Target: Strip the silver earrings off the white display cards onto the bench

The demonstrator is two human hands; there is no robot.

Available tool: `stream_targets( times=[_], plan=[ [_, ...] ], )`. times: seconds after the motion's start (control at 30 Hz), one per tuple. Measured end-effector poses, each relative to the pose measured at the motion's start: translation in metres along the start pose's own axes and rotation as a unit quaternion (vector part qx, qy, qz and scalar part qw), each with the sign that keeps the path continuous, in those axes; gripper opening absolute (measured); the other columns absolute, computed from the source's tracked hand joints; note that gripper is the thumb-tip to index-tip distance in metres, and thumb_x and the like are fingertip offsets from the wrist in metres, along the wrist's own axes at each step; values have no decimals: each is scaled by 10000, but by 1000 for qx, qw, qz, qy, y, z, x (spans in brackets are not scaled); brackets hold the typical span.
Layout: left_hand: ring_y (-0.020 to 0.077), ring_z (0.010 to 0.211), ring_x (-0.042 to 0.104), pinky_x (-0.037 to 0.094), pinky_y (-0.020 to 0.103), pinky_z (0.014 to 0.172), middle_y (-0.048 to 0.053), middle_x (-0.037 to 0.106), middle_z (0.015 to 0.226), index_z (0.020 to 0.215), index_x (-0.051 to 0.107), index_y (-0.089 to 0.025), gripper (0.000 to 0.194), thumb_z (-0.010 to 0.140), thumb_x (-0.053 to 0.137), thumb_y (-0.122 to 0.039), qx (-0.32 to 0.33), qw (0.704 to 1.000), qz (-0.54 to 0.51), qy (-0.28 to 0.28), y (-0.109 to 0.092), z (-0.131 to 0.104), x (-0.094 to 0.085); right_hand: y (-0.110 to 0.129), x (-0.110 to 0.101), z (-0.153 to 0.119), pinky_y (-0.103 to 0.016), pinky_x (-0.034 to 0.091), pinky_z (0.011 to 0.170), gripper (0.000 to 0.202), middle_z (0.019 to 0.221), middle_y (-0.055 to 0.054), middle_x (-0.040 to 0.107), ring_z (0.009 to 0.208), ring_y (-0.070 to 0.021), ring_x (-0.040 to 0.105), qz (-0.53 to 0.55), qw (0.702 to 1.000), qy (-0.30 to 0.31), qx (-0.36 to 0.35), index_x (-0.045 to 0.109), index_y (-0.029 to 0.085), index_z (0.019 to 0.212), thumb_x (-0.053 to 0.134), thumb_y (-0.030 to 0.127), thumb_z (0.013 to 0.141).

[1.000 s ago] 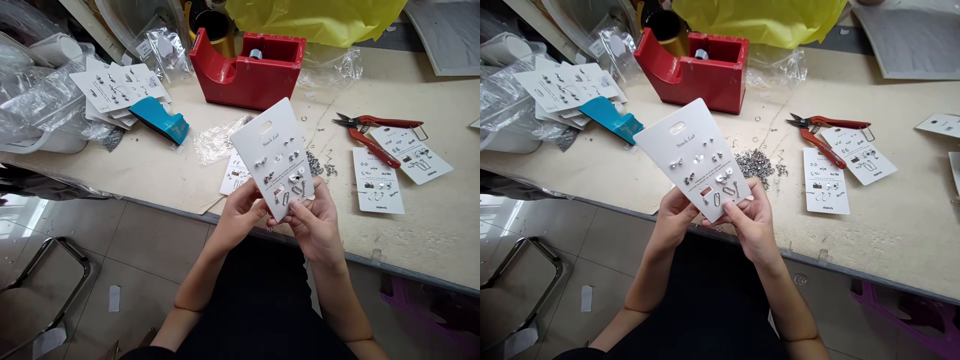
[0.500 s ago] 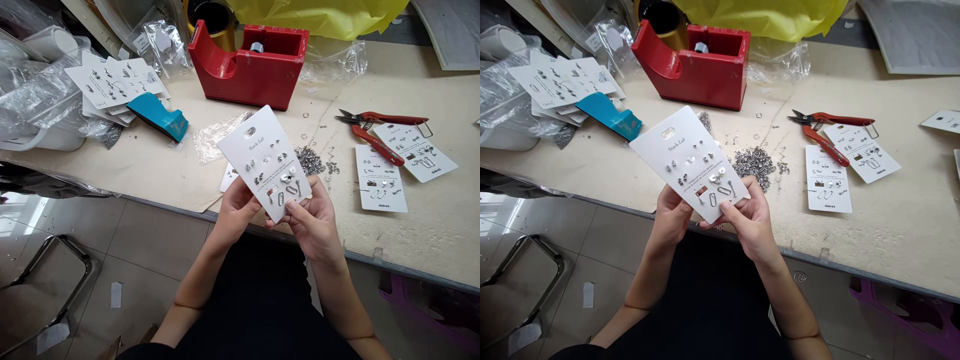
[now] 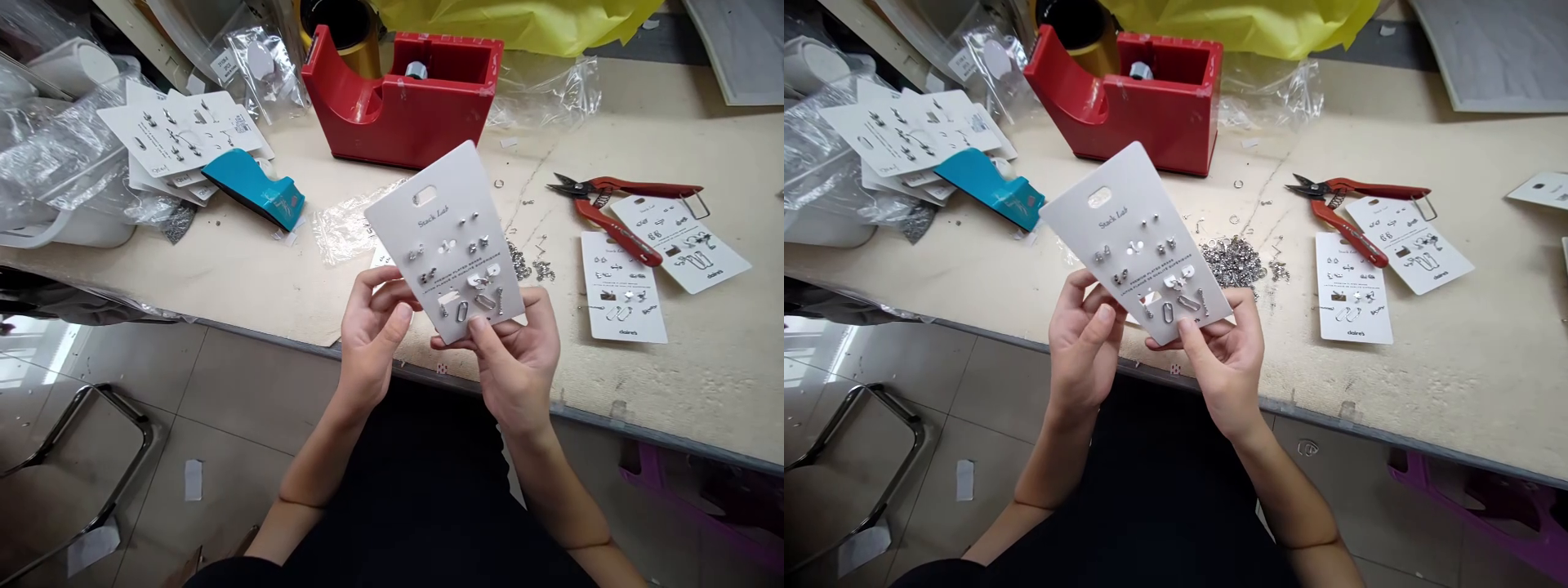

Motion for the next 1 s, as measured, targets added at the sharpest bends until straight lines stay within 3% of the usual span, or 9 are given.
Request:
stream_targets(
  times=[0.13, 0.23, 0.37, 0.5, 0.67, 0.87, 1.0],
  plan=[
    [126, 976, 666, 574, 249, 883, 16, 676, 1100, 1209, 544, -310, 349, 893, 680, -366, -1, 1000, 27, 9, -7, -8, 6, -2, 5, -5, -401, 694, 694, 231, 890, 45, 710, 767, -167, 755, -39, 991, -53, -117, 501, 291, 992, 674, 166, 903],
    [139, 982, 647, 573, 272, 875, 24, 648, 1067, 1133, 568, -288, 271, 896, 677, -360, 32, 997, 75, 11, -6, -12, 10, -5, 7, -8, -427, 688, 720, 280, 897, 24, 692, 797, -183, 744, -70, 978, -78, -179, 522, 306, 1013, 708, 151, 871],
    [132, 939, 630, 537, 281, 879, 22, 636, 965, 980, 648, -245, 87, 948, 611, -317, 15, 989, 142, 30, -1, -12, 10, -8, 6, -8, -410, 679, 730, 295, 851, 38, 670, 800, -168, 729, -73, 977, -76, -183, 531, 316, 1015, 700, 122, 872],
    [115, 869, 625, 537, 255, 830, 9, 647, 911, 981, 684, -254, 87, 953, 606, -279, 32, 990, 136, 30, -2, -10, 7, -6, 4, -8, -420, 666, 731, 305, 930, 28, 702, 807, -171, 724, -74, 979, -60, -181, 533, 319, 1034, 686, 104, 879],
    [111, 840, 662, 588, 218, 716, 22, 679, 948, 1024, 709, -253, 134, 949, 609, -301, -11, 994, 98, 54, -5, -8, 7, -4, 4, -9, -411, 648, 746, 301, 811, 34, 660, 780, -176, 706, -78, 979, -62, -179, 546, 330, 1015, 693, 108, 874],
    [114, 898, 695, 603, 221, 812, 9, 710, 948, 1014, 718, -260, 114, 928, 644, -251, 4, 994, 101, 31, -7, -9, 7, -7, 3, -9, -419, 651, 716, 247, 892, 17, 681, 779, -187, 718, -97, 978, -56, -173, 531, 317, 998, 677, 154, 885],
    [87, 854, 663, 586, 176, 756, -3, 685, 920, 1013, 719, -263, 124, 926, 643, -218, 17, 993, 112, 32, -9, -11, 6, -8, 4, -9, -409, 657, 776, 256, 905, 17, 698, 802, -169, 729, -81, 982, -49, -166, 535, 314, 1006, 674, 133, 890]
  ],
)
Point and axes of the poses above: each hand's wrist, its own z-axis towards the middle knuckle, its own x-axis out of the palm, y = z × x, the point moved 1 cm from there along z, towards the middle knuckle
